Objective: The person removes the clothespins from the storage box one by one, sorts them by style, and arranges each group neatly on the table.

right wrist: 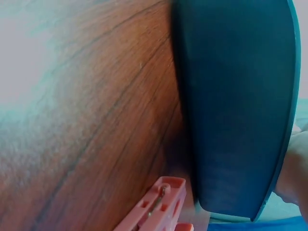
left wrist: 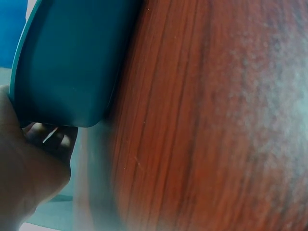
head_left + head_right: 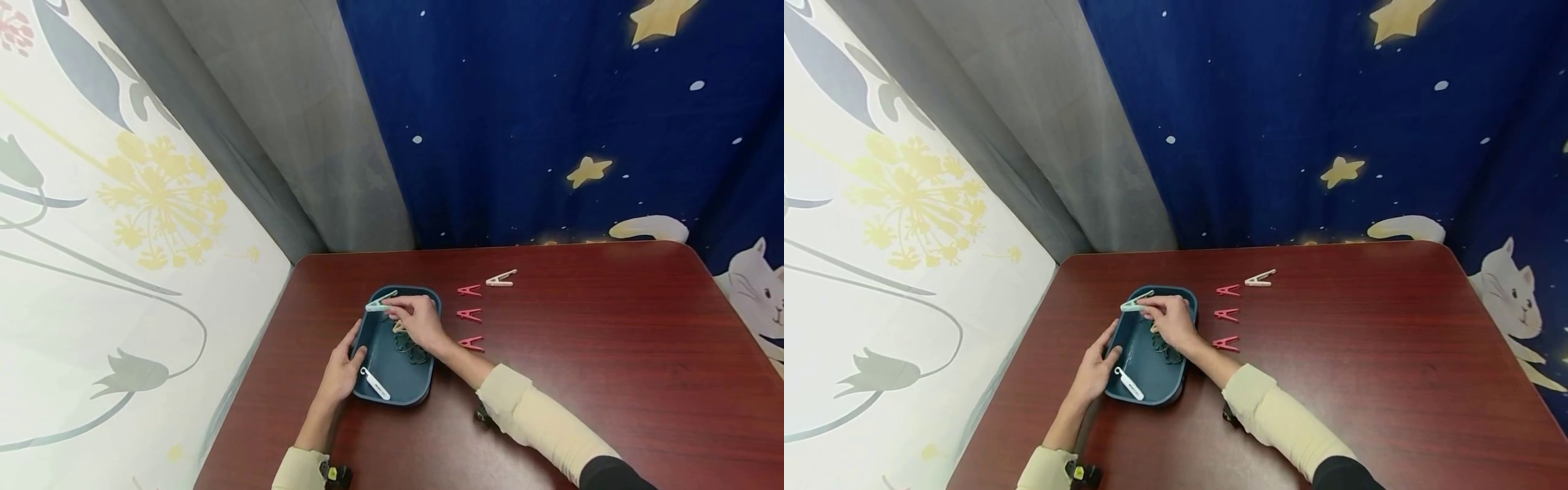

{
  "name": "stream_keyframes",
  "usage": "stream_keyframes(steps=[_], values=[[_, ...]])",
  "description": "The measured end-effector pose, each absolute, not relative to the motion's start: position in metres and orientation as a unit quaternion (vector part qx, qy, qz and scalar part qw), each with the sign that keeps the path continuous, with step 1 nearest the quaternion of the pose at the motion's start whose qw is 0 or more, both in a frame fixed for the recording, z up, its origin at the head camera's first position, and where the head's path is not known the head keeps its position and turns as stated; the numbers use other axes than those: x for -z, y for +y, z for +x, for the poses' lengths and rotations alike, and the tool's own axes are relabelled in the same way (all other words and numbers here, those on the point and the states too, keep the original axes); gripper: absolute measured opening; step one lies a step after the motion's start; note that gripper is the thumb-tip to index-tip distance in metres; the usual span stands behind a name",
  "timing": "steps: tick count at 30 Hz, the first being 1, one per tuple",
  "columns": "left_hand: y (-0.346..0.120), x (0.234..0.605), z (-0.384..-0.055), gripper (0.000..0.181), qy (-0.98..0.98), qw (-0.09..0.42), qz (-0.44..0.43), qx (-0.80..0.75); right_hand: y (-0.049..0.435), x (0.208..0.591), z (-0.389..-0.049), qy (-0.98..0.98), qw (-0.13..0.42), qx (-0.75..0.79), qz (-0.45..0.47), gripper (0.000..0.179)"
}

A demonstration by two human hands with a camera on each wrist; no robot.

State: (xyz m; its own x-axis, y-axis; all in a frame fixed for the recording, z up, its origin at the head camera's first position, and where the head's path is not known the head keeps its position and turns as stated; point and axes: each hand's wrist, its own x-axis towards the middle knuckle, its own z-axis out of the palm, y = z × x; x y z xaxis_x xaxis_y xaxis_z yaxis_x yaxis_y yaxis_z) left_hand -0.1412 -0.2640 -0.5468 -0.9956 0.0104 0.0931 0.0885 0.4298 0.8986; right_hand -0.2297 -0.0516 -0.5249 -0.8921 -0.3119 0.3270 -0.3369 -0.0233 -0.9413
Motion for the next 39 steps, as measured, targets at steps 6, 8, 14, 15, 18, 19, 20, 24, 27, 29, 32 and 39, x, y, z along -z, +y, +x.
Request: stream_keyframes(steps=[6,8,14,15,18,19,20,24,27,29,32,39], values=[[-0.263,0.547,-0.141,0.061,-0.842,0.027,-0.022,0.538,-0.040,0.518,-0.234,-0.673,0.056,-0.709,0.202,0.020],[-0.263,0.547,-0.141,0.061,-0.844,0.027,-0.021,0.536,-0.033,0.514,-0.238,-0.675,0.078,-0.710,0.186,0.017],[-0.263,0.546,-0.140,0.061,-0.846,0.026,-0.022,0.533,0.000,0.511,-0.253,-0.687,0.146,-0.697,0.146,0.014],[-0.263,0.547,-0.140,0.061,-0.846,0.026,-0.020,0.532,0.007,0.511,-0.255,-0.687,0.155,-0.696,0.140,0.014],[-0.263,0.546,-0.140,0.061,-0.849,0.026,-0.020,0.527,0.029,0.512,-0.261,-0.686,0.178,-0.695,0.120,0.014],[-0.262,0.546,-0.140,0.061,-0.850,0.026,-0.020,0.526,0.037,0.513,-0.263,-0.685,0.185,-0.695,0.114,0.014],[-0.262,0.546,-0.140,0.061,-0.850,0.027,-0.020,0.526,0.045,0.514,-0.264,-0.686,0.190,-0.695,0.106,0.014],[-0.262,0.546,-0.140,0.062,-0.853,0.029,-0.019,0.521,0.076,0.520,-0.268,-0.689,0.203,-0.691,0.078,0.016],[-0.263,0.546,-0.139,0.063,-0.854,0.026,-0.019,0.520,0.098,0.525,-0.270,-0.691,0.198,-0.692,0.067,0.017],[-0.263,0.546,-0.139,0.063,-0.852,0.023,-0.019,0.523,0.111,0.529,-0.270,-0.703,0.197,-0.682,0.057,0.016],[-0.264,0.546,-0.139,0.063,-0.850,0.016,-0.019,0.526,0.128,0.536,-0.269,-0.724,0.189,-0.662,0.041,0.015],[-0.263,0.546,-0.140,0.062,-0.849,0.018,-0.021,0.528,0.153,0.550,-0.266,-0.751,0.131,-0.647,0.025,0.015]])
